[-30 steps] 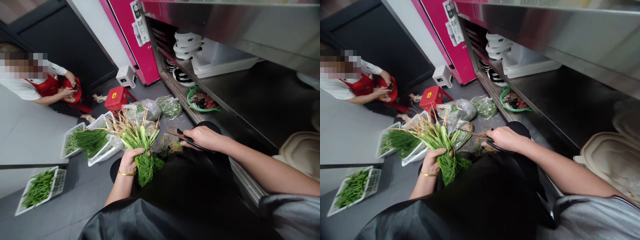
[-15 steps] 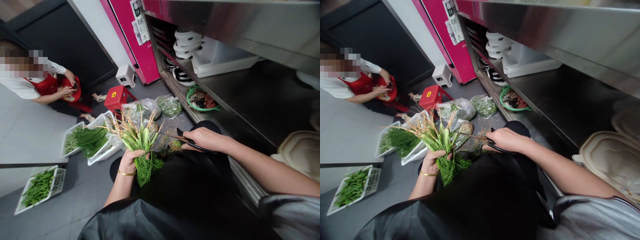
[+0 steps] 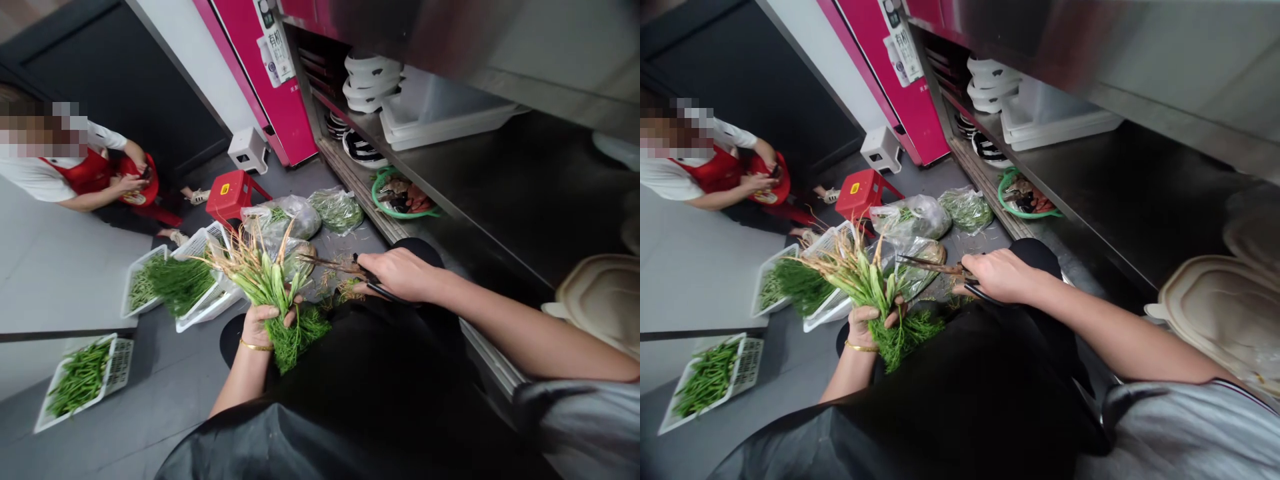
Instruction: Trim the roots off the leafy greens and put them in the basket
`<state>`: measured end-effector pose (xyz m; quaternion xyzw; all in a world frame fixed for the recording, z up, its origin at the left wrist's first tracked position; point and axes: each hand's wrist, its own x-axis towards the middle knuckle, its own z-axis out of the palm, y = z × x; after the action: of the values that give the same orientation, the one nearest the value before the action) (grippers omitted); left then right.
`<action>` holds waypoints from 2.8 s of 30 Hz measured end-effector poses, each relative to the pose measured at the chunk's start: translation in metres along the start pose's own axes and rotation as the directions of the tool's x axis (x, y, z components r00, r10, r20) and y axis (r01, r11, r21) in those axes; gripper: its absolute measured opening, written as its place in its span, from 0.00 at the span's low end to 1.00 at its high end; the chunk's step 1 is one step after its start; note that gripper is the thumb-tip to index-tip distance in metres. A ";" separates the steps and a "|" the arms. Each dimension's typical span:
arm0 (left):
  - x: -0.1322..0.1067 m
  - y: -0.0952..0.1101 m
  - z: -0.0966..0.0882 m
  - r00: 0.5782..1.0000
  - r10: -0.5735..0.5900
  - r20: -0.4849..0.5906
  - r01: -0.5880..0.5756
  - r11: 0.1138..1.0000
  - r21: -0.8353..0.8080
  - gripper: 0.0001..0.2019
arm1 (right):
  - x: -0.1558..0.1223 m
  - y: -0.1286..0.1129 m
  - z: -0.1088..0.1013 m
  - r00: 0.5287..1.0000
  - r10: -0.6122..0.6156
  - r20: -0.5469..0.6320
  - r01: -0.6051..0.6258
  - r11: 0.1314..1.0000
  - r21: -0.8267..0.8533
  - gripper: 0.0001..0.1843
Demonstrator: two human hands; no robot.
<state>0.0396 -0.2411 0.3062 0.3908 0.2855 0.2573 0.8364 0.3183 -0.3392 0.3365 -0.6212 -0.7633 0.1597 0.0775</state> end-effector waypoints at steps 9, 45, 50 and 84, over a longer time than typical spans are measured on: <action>0.003 -0.009 -0.010 0.998 -0.026 0.057 0.024 0.999 0.029 0.13 | 0.014 -0.011 -0.003 0.996 -0.086 0.001 0.086 0.995 -0.056 0.29; 0.009 -0.011 0.017 0.998 -0.006 -0.070 0.014 0.994 0.112 0.12 | 0.000 -0.020 0.051 0.993 0.100 -0.055 -0.088 0.979 0.183 0.22; 0.008 -0.004 0.016 0.994 -0.048 -0.096 0.063 0.984 0.165 0.12 | -0.004 -0.016 0.053 0.989 0.144 -0.029 -0.137 0.977 0.162 0.21; 0.019 -0.003 0.019 0.978 -0.116 -0.171 0.165 0.937 0.308 0.10 | -0.019 0.014 0.020 0.981 0.195 -0.017 -0.194 0.980 0.046 0.22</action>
<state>0.0669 -0.2404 0.3087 0.4796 0.4129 0.1757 0.7541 0.3290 -0.3584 0.3147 -0.6925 -0.6945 0.1764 0.0835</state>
